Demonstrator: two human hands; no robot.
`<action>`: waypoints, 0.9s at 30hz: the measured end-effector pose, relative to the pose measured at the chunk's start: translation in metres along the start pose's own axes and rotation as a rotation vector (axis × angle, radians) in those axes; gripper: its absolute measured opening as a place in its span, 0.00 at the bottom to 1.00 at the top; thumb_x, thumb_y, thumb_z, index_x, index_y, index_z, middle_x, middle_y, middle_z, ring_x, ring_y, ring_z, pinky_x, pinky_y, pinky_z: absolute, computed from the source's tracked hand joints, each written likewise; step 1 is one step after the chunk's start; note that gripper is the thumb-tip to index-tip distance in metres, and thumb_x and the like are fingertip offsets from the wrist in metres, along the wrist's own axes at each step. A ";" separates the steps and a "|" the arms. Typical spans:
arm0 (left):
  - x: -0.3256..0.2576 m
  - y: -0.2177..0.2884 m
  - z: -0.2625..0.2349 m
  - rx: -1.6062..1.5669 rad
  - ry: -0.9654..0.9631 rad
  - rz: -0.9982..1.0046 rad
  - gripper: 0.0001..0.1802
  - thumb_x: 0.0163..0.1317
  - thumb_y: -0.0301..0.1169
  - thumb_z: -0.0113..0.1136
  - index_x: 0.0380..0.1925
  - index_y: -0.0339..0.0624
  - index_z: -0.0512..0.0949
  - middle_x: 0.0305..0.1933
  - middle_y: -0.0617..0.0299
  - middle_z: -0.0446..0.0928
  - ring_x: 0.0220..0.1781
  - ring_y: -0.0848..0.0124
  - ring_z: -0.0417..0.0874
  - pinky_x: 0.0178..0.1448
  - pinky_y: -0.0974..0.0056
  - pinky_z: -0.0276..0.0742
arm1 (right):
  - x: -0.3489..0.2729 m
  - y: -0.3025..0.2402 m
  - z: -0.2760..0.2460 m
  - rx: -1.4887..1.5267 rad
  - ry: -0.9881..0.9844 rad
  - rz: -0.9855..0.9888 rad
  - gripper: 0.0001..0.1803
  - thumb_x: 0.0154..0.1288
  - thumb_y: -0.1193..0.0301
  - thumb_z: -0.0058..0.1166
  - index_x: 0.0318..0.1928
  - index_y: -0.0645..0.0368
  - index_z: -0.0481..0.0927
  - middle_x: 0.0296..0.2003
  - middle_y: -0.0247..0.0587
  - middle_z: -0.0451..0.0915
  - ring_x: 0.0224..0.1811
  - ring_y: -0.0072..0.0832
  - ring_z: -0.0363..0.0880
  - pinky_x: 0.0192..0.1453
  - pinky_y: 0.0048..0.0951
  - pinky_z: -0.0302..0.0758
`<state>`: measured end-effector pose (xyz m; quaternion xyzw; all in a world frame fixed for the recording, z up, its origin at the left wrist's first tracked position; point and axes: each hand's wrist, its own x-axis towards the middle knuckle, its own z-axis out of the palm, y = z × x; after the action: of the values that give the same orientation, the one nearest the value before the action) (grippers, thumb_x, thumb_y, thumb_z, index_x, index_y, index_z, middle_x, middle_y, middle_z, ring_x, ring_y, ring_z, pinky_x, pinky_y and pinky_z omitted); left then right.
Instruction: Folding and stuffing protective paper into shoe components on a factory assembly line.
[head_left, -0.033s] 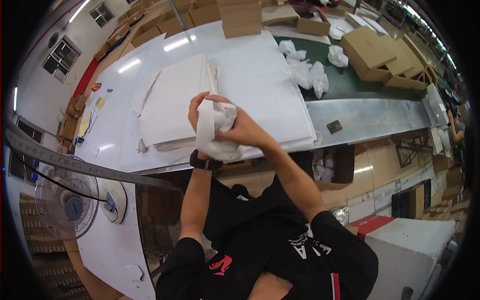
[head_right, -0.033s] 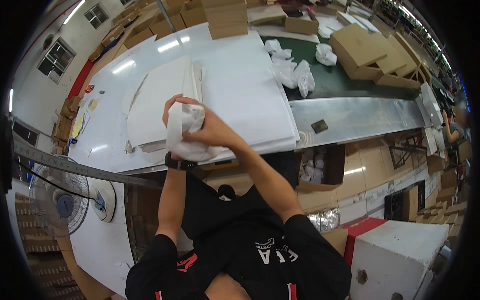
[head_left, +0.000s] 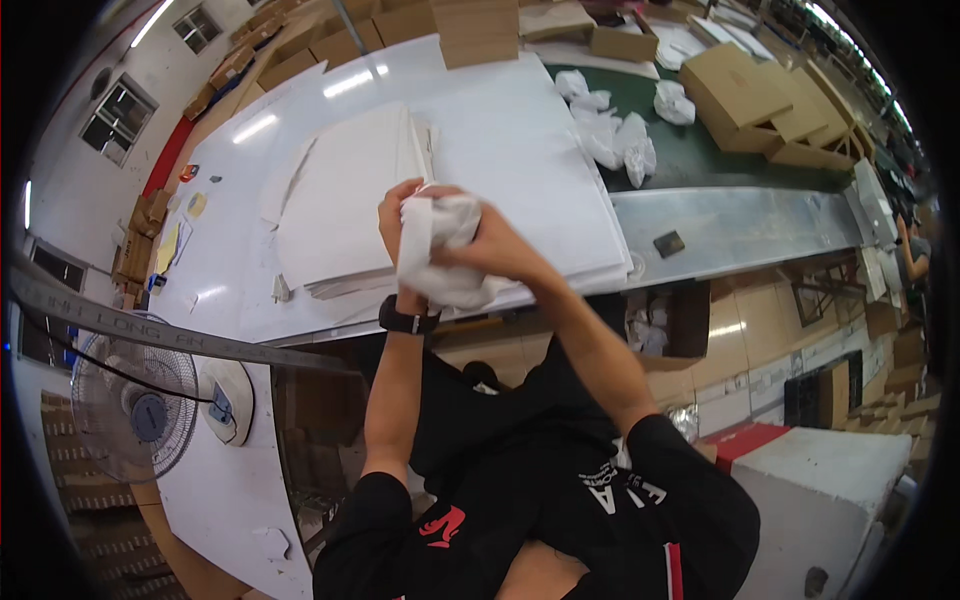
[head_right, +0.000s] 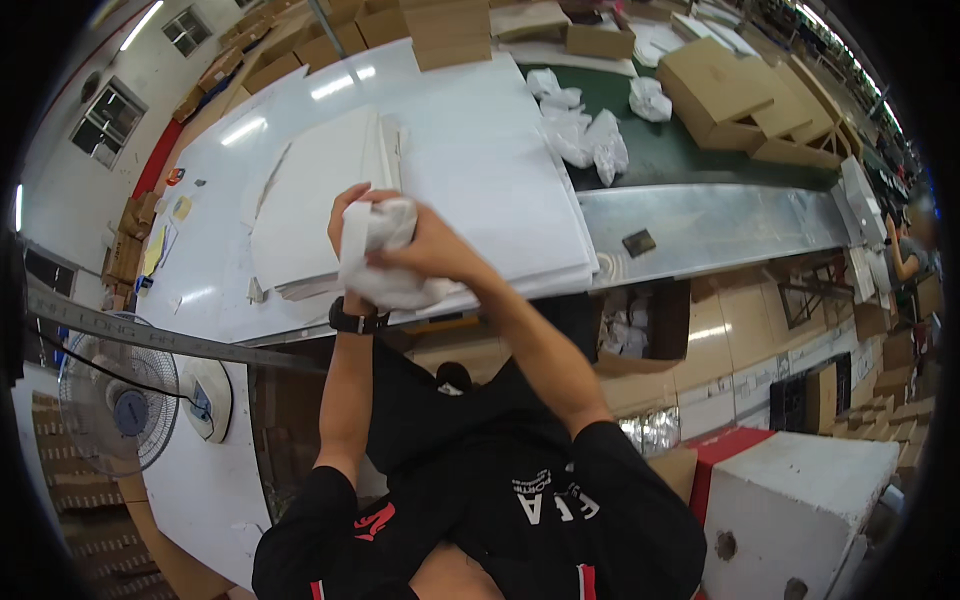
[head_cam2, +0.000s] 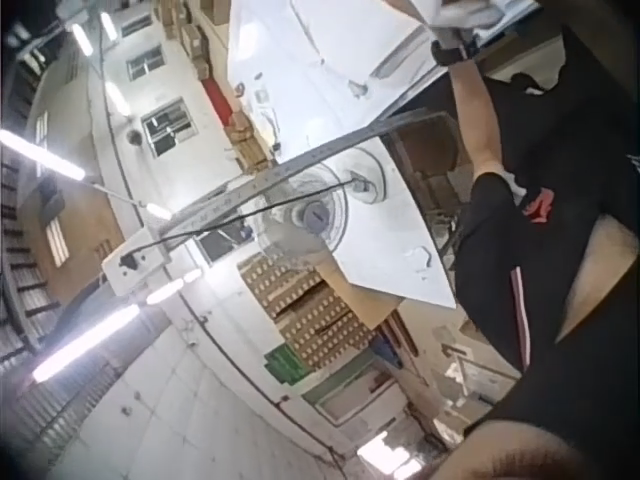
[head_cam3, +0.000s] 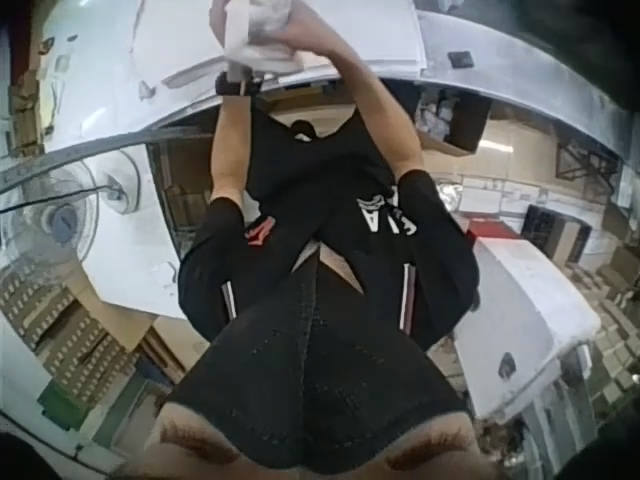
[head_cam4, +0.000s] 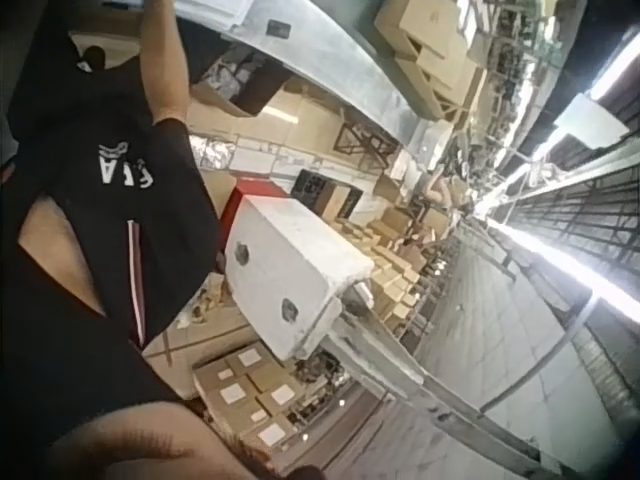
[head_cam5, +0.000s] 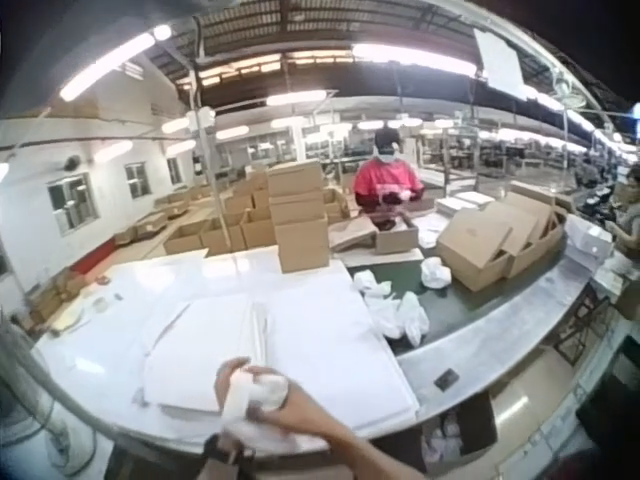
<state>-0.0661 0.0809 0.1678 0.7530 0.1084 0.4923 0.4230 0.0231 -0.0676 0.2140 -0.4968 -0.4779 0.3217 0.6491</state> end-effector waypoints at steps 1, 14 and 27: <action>-0.001 0.004 0.008 0.013 -0.018 -0.152 0.17 0.69 0.33 0.60 0.55 0.38 0.78 0.50 0.54 0.79 0.50 0.63 0.81 0.57 0.60 0.77 | -0.002 0.007 -0.016 0.079 0.067 -0.044 0.34 0.49 0.74 0.74 0.59 0.60 0.76 0.48 0.39 0.83 0.53 0.24 0.81 0.60 0.31 0.78; -0.140 -0.074 0.090 0.710 -0.406 0.031 0.26 0.66 0.41 0.64 0.60 0.40 0.78 0.67 0.38 0.70 0.73 0.37 0.63 0.77 0.40 0.54 | -0.052 0.161 -0.138 -0.565 0.930 0.117 0.27 0.56 0.65 0.68 0.57 0.51 0.77 0.52 0.44 0.80 0.54 0.41 0.81 0.56 0.42 0.75; -0.155 -0.047 0.083 0.667 -0.572 0.122 0.41 0.52 0.44 0.75 0.68 0.64 0.73 0.73 0.39 0.62 0.76 0.34 0.58 0.78 0.35 0.51 | -0.071 0.158 -0.123 -0.636 1.043 0.085 0.34 0.53 0.59 0.72 0.60 0.54 0.76 0.50 0.50 0.82 0.53 0.50 0.82 0.60 0.46 0.74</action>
<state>-0.0614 -0.0236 0.0188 0.9593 0.0950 0.2261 0.1402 0.1241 -0.1251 0.0359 -0.7769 -0.1497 -0.0966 0.6039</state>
